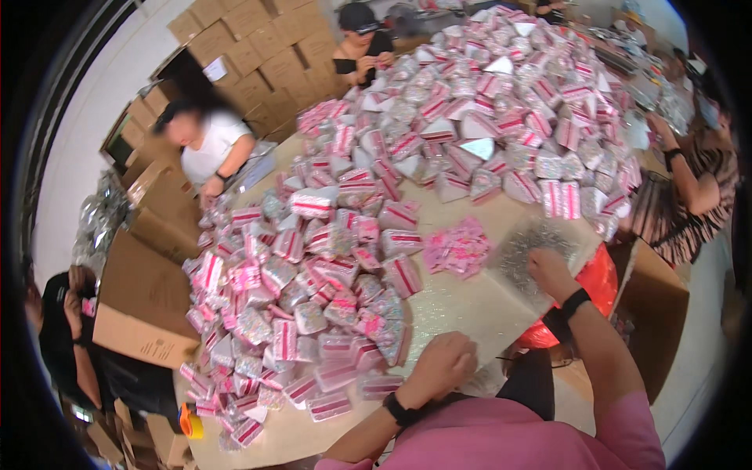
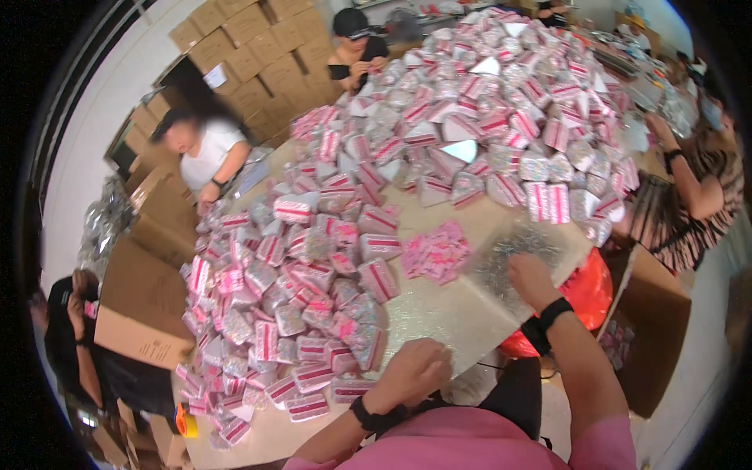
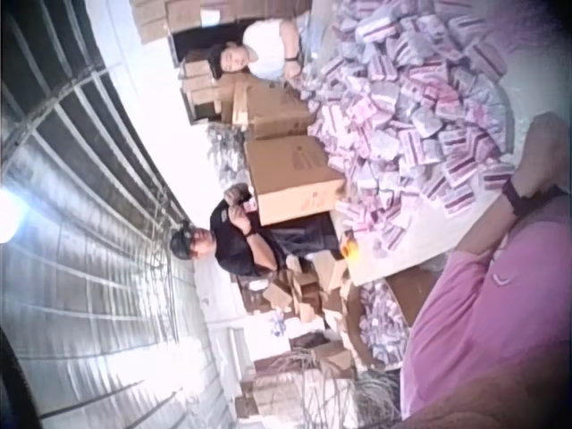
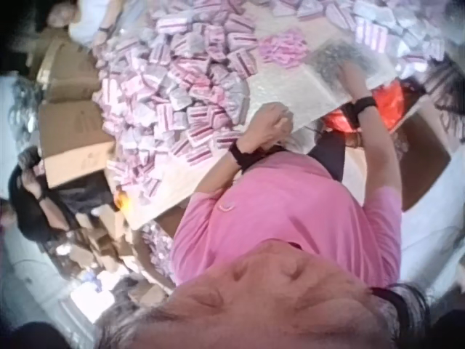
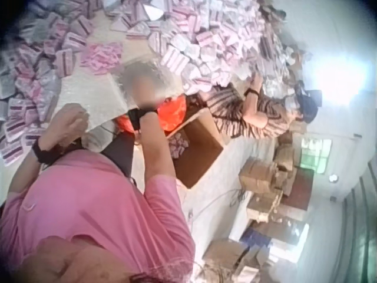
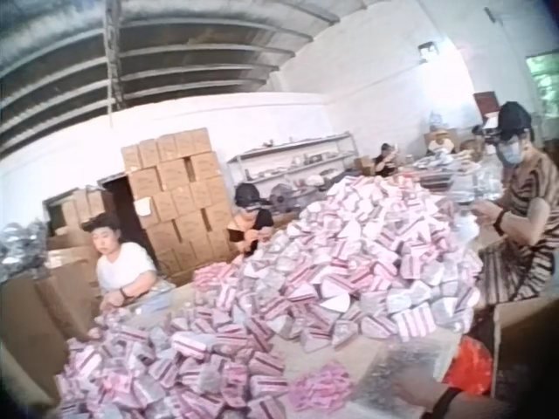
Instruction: Packing small pink triangular boxes into plastic bags and placing them into cardboard shipping containers on a factory assembly table.
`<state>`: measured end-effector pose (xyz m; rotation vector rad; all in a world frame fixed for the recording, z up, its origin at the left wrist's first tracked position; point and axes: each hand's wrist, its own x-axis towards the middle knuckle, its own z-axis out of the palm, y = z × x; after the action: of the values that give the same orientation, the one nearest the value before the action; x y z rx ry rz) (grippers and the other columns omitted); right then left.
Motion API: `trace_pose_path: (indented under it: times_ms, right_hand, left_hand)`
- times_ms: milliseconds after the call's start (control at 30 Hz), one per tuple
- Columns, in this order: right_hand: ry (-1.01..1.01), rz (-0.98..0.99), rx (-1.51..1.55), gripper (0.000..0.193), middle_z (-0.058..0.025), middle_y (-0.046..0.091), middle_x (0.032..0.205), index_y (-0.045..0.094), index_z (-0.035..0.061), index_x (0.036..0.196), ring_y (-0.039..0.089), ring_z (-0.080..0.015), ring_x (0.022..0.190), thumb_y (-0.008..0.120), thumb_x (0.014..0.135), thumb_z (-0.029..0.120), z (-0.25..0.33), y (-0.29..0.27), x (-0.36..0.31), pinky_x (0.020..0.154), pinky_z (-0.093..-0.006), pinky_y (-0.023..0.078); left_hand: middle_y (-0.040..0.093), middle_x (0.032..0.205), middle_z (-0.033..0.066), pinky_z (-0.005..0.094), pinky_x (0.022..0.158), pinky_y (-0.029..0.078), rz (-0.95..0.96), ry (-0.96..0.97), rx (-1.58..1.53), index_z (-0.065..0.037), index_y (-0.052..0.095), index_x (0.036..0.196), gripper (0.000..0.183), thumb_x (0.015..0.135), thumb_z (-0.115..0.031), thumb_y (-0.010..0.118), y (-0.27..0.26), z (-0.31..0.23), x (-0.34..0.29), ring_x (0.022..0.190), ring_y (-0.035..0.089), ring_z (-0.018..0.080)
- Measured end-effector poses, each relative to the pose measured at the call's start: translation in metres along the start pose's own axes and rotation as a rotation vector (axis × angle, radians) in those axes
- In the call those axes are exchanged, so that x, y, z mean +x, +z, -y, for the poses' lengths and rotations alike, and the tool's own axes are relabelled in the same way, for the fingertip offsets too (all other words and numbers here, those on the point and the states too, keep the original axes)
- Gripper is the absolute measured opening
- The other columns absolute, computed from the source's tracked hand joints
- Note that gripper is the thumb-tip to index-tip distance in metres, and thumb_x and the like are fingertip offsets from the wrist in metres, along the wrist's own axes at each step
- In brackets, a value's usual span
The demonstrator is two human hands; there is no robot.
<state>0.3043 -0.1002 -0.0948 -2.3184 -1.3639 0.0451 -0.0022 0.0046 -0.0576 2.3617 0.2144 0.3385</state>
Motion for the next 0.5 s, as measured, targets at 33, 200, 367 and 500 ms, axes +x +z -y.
trace_pose_path:
  times_ms: [33,200,367,500]
  right_hand:
    - [-0.03,-0.038,0.06,0.013,-0.0201,0.058,0.077,0.057,0.0026,0.075,0.058,-0.0394,0.078,0.059,0.076,0.016,0.005,-0.004,0.006,0.068,-0.0494,0.045]
    - [0.113,-0.01,0.285,0.02,-0.0176,0.058,0.068,0.056,0.0007,0.07,0.056,-0.0372,0.067,0.066,0.072,0.018,0.006,-0.033,0.014,0.064,-0.0451,0.043]
    - [0.257,-0.001,0.562,0.012,-0.0118,0.058,0.061,0.059,-0.0012,0.074,0.061,-0.0237,0.057,0.065,0.073,0.008,0.005,-0.053,0.015,0.052,-0.0363,0.046]
    - [0.315,0.011,0.694,0.004,-0.0076,0.055,0.057,0.06,-0.0024,0.076,0.061,-0.0174,0.052,0.06,0.074,0.001,0.006,-0.053,0.012,0.047,-0.0322,0.047]
  left_hand:
    - [0.058,0.103,0.0153,0.0424,0.088,0.042,-0.022,-0.014,0.012,-0.004,0.057,0.102,0.023,0.081,-0.014,0.055,-0.002,-0.002,-0.002,0.1,0.054,0.0347]
    - [0.059,0.11,0.0164,0.0408,0.09,0.044,-0.006,-0.054,0.034,-0.004,0.058,0.109,0.03,0.081,-0.015,0.061,-0.009,-0.011,0.0,0.103,0.055,0.0346]
    - [0.06,0.109,0.0165,0.0395,0.088,0.046,-0.002,-0.061,0.04,-0.003,0.059,0.108,0.028,0.083,-0.015,0.062,-0.013,-0.015,0.009,0.103,0.057,0.0343]
    - [0.062,0.105,0.0161,0.0377,0.085,0.047,-0.007,-0.077,-0.007,-0.002,0.06,0.107,0.027,0.083,-0.016,0.062,-0.018,-0.022,0.013,0.099,0.059,0.033]
